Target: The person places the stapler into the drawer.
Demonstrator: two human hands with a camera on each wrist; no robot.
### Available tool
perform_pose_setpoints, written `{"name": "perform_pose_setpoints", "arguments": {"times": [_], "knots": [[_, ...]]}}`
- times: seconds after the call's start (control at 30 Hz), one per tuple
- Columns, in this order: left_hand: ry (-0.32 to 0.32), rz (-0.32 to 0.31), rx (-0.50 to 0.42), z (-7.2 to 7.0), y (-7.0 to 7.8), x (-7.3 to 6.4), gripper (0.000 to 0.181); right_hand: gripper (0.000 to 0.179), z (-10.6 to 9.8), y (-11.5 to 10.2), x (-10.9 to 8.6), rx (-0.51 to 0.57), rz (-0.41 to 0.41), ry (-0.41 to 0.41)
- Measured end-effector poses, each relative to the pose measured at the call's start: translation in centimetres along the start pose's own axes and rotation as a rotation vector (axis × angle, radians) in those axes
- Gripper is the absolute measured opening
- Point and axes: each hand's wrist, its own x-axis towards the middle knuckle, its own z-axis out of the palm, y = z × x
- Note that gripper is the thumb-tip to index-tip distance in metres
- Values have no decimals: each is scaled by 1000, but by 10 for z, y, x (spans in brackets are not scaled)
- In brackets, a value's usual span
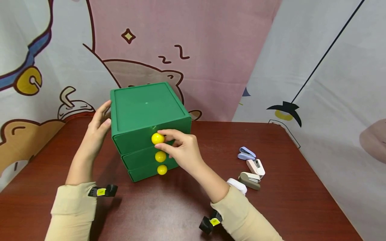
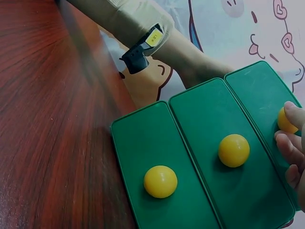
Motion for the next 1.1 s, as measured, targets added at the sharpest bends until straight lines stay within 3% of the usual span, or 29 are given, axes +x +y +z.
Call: {"name": "perform_pose_setpoints", "arguments": {"times": [0.37,0.67,1.1], "knots": [[4,4,-7,2,2,1,58,32,-9,10,-14,-113,-22,6],[4,8,-16,1,1,1,59,30,-8,25,-29,-246,15,-68],[-2,18,-23,0,0,1,59,30,7,37,-38,-222,48,-80]]}}
